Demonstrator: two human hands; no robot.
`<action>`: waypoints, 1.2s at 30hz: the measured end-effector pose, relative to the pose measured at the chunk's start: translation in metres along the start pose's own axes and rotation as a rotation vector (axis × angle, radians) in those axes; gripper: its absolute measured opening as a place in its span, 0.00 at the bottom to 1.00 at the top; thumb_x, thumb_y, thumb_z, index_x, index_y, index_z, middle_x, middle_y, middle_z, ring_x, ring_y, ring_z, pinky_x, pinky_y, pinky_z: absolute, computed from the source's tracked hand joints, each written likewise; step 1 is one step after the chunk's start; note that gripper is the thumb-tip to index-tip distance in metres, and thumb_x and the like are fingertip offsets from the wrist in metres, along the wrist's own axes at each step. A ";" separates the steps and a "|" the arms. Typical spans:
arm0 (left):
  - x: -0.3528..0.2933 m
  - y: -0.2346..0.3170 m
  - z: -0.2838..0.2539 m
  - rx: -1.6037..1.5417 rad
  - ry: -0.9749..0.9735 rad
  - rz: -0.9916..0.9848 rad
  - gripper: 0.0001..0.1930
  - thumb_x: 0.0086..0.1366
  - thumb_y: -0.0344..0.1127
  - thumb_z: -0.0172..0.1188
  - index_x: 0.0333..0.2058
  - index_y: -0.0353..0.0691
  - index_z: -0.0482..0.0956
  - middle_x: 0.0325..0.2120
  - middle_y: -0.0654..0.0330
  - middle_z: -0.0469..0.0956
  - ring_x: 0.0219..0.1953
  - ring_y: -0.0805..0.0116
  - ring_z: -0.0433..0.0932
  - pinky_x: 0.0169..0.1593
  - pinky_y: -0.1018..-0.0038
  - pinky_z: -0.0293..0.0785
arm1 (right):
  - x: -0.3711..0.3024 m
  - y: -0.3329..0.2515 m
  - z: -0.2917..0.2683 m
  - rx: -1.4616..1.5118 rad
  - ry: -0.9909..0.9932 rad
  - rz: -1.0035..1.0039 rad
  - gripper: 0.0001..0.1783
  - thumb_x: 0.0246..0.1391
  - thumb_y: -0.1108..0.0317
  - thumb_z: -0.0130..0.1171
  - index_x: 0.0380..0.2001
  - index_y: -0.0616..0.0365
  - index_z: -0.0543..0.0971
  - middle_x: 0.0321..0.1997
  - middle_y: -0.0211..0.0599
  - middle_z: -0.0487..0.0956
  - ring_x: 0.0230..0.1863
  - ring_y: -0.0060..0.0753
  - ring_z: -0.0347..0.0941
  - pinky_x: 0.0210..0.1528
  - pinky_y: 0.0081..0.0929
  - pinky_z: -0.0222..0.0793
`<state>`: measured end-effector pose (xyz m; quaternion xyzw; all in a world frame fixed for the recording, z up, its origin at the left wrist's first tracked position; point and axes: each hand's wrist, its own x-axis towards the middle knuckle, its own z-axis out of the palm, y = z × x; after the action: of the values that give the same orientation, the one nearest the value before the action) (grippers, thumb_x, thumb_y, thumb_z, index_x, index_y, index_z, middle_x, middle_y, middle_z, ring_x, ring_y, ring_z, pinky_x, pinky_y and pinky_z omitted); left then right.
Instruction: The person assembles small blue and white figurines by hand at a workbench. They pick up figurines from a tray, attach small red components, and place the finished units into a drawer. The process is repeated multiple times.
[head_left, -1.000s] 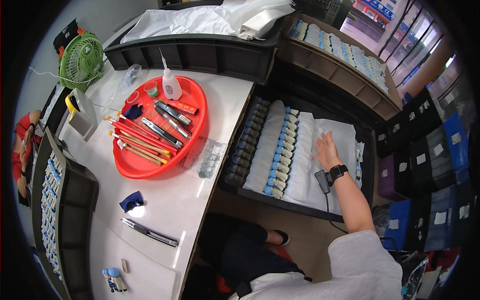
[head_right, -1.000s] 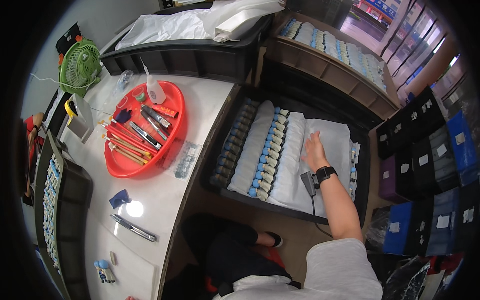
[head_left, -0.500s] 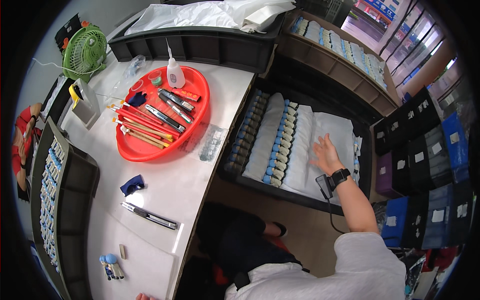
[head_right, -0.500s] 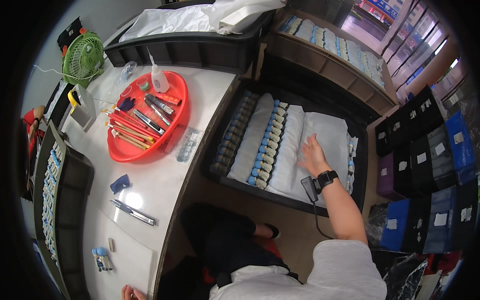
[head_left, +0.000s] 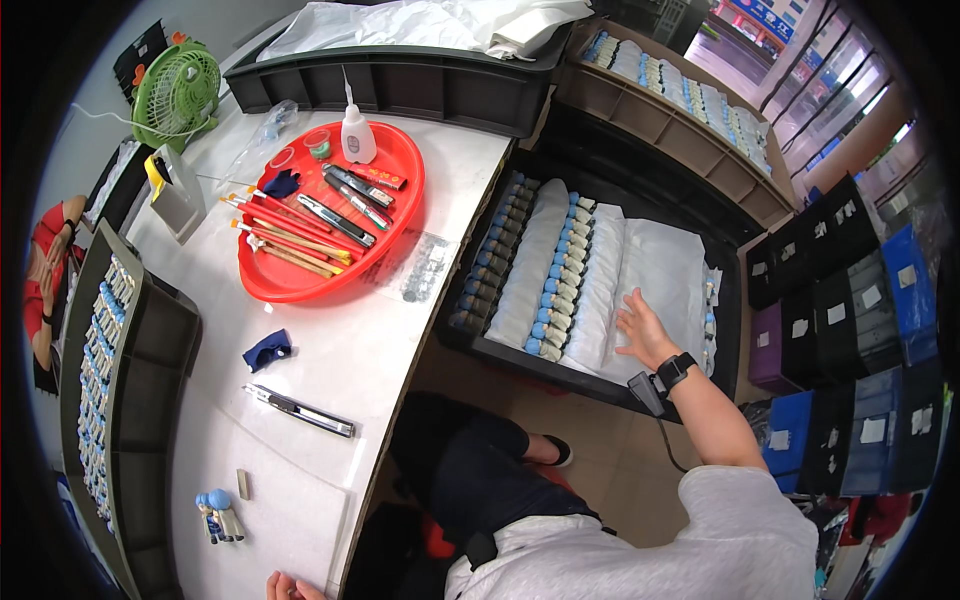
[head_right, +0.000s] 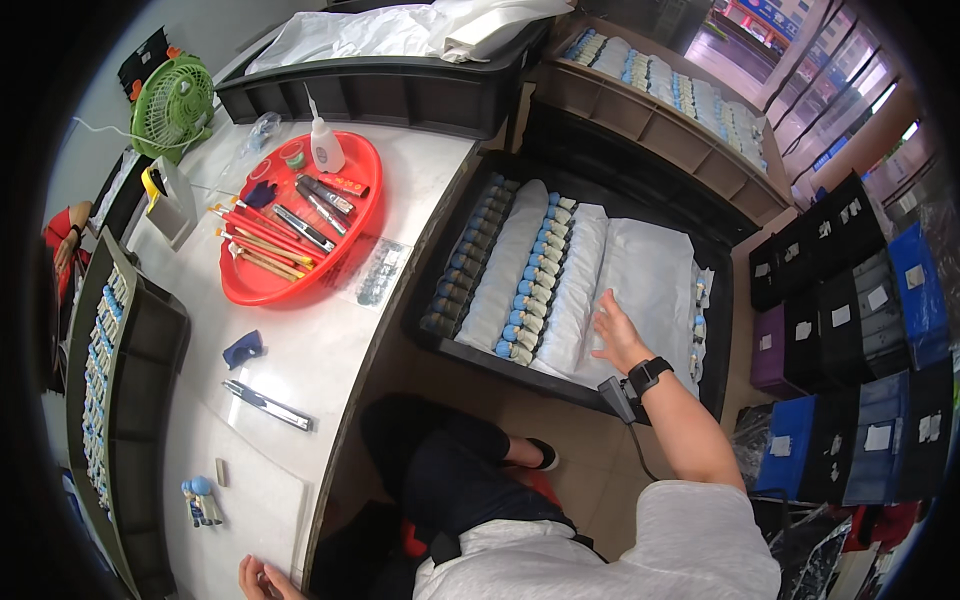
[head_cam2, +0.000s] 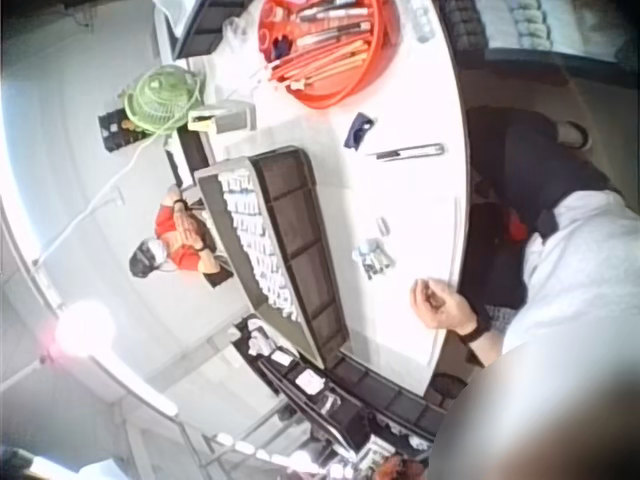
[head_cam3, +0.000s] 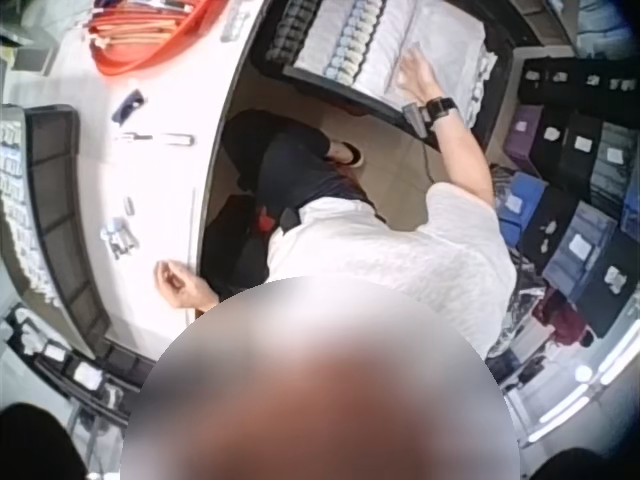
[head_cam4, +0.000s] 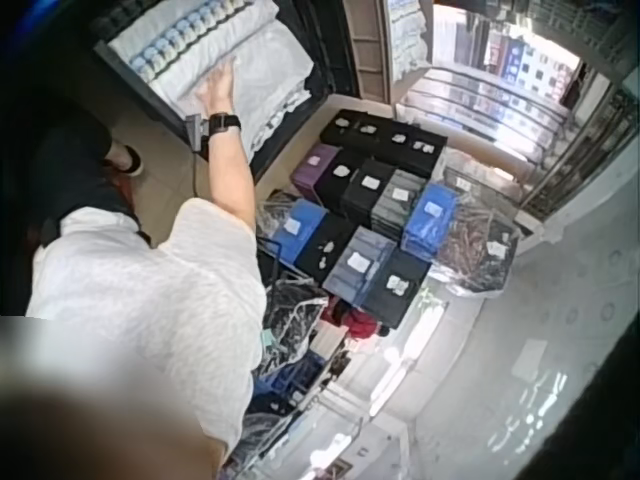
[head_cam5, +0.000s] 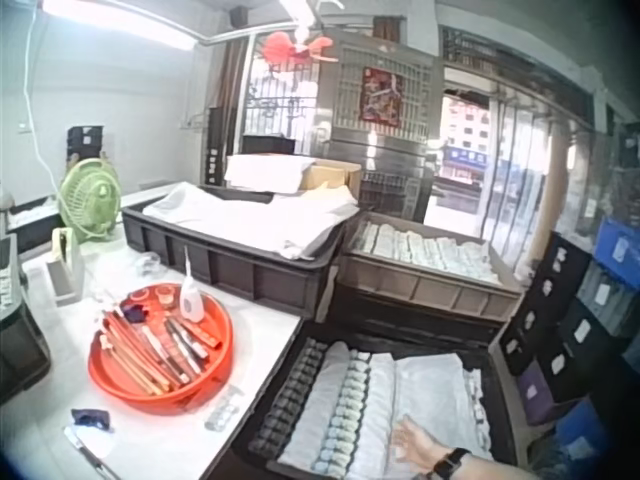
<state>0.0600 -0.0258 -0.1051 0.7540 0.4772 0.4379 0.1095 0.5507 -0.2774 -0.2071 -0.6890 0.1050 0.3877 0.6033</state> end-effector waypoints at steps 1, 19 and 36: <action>-0.001 -0.001 0.000 -0.001 -0.003 -0.007 0.09 0.60 0.30 0.61 0.36 0.30 0.78 0.30 0.56 0.75 0.25 0.70 0.69 0.26 0.77 0.68 | -0.002 -0.001 -0.001 -0.044 0.035 -0.009 0.52 0.52 0.27 0.37 0.67 0.52 0.39 0.70 0.53 0.42 0.71 0.47 0.39 0.62 0.65 0.42; 0.002 0.002 0.001 -0.016 0.030 0.041 0.09 0.59 0.31 0.62 0.35 0.31 0.79 0.29 0.56 0.76 0.23 0.71 0.69 0.25 0.77 0.66 | 0.001 0.013 -0.009 -0.259 -0.098 0.357 0.47 0.55 0.33 0.40 0.66 0.55 0.44 0.62 0.60 0.55 0.61 0.65 0.55 0.59 0.54 0.55; -0.002 -0.004 -0.002 -0.004 0.001 0.040 0.08 0.58 0.25 0.60 0.36 0.29 0.77 0.32 0.54 0.76 0.26 0.70 0.70 0.28 0.77 0.69 | -0.079 -0.030 0.068 -1.570 0.163 -0.684 0.13 0.56 0.61 0.48 0.33 0.61 0.74 0.36 0.50 0.77 0.40 0.55 0.73 0.38 0.48 0.69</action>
<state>0.0556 -0.0260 -0.1070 0.7628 0.4612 0.4416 0.1021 0.4878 -0.2330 -0.1311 -0.9263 -0.3639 0.0942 0.0265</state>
